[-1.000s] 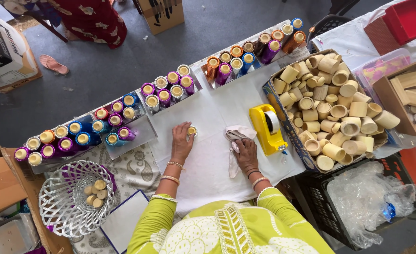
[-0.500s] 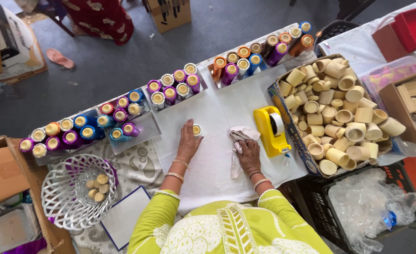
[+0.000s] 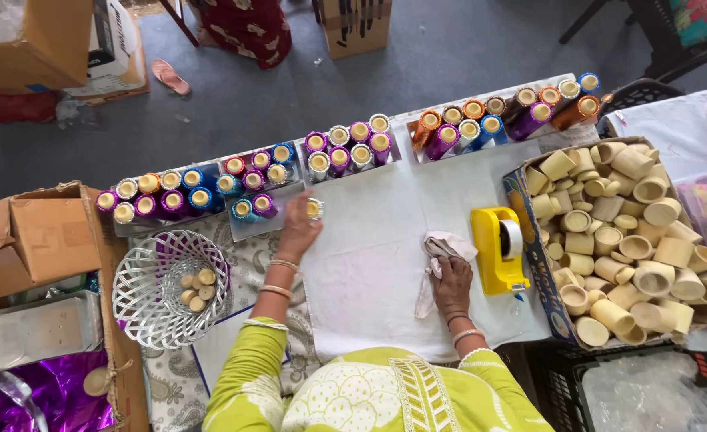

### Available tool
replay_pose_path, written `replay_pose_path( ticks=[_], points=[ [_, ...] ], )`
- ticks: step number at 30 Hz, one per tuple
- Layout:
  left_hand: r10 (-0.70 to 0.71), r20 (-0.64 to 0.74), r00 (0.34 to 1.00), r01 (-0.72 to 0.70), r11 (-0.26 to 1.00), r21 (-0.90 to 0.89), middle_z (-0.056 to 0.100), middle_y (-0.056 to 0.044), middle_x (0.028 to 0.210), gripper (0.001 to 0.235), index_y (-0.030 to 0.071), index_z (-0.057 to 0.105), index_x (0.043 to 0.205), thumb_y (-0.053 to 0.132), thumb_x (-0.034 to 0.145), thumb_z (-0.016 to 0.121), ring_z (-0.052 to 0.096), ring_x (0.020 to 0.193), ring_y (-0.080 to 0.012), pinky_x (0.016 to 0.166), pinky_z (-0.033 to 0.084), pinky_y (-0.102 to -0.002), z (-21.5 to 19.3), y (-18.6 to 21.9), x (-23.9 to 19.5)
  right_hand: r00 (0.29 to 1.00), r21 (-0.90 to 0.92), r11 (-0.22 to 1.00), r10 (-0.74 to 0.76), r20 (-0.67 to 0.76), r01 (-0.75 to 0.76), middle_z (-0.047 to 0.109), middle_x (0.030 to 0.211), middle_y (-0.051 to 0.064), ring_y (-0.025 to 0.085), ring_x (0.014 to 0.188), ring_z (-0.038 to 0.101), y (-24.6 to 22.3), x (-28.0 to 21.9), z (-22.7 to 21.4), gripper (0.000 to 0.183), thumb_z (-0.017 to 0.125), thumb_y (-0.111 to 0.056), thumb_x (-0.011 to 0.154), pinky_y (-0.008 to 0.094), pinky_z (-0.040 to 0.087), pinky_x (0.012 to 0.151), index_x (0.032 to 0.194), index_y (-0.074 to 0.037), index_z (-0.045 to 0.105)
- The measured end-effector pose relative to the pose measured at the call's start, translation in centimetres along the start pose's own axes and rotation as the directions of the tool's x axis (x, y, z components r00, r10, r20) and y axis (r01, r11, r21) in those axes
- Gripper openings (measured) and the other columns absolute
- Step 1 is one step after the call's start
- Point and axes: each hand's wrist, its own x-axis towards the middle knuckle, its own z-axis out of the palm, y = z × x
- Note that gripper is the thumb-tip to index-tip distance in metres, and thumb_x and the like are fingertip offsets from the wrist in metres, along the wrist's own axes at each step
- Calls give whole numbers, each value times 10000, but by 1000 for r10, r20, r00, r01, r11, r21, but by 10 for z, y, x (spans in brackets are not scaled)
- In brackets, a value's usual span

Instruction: The person wraps small cylindrical candles in shiny metallic foil. They pick up a candle, place it on a sheet of foil, roll the foil around the candle, and then use a tape dispenser to secure the wrapping. The wrapped candles are placed into a tray.

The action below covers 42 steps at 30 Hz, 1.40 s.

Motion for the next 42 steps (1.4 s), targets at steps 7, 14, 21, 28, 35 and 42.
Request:
replay_pose_path(
  ticks=[7, 14, 21, 28, 35, 42],
  points=[
    [108, 94, 990, -114, 991, 69, 563, -162, 1324, 844, 91, 428, 1478, -41, 693, 706, 501, 1234, -363, 1103, 433, -454, -28, -77, 21, 1000, 1, 1000, 15, 11, -15, 521, 1136, 91, 341, 1135, 481, -5, 2, -6, 412, 743, -243, 829, 489, 390, 1022, 1212, -171, 611],
    [63, 210, 976, -124, 948, 294, 595, -84, 1311, 807, 149, 508, 1407, -75, 665, 734, 483, 1233, -381, 1107, 433, -436, -29, -90, 31, 1000, -14, 1000, 19, 18, -19, 516, 1136, 92, 335, 1143, 479, -5, 4, -5, 420, 737, -246, 830, 489, 385, 1034, 1223, -171, 609],
    [165, 24, 986, -161, 905, 394, 562, -138, 1289, 707, 25, 517, 1340, -109, 665, 681, 486, 1208, -388, 1109, 424, -444, -52, -22, 6, 1000, -9, 1000, 19, 10, -19, 521, 1136, 91, 336, 1136, 482, -2, 2, -3, 399, 733, -248, 843, 488, 393, 1027, 1218, -172, 618],
    [213, 129, 969, -236, 950, 205, 516, -216, 1373, 537, -22, 507, 1355, 99, 856, 665, 428, 1368, -386, 1213, 326, -479, 22, -1, -151, 1000, -17, 1000, 11, 10, -10, 527, 1137, 98, 345, 1140, 485, -2, 2, 1, 402, 729, -241, 826, 494, 393, 1029, 1205, -164, 623],
    [286, 271, 919, -344, 917, 200, 377, -91, 1594, 627, 82, 417, 1496, 329, 938, 562, 298, 1485, -323, 1208, 216, -476, 48, 8, -227, 997, -8, 1000, -4, -75, 4, 569, 1154, 134, 369, 1143, 516, 26, -2, 30, 380, 728, -267, 806, 497, 408, 1024, 1138, -96, 656],
    [479, 41, 877, -473, 845, 249, 481, -110, 1489, 656, 96, 514, 1422, 459, 878, 579, 424, 1371, -353, 1119, 297, -510, 110, -61, -233, 999, 66, 998, -9, -34, 12, 547, 1122, 116, 352, 1125, 500, -2, 5, -8, 401, 737, -249, 794, 481, 405, 971, 1163, -148, 618]
  ],
)
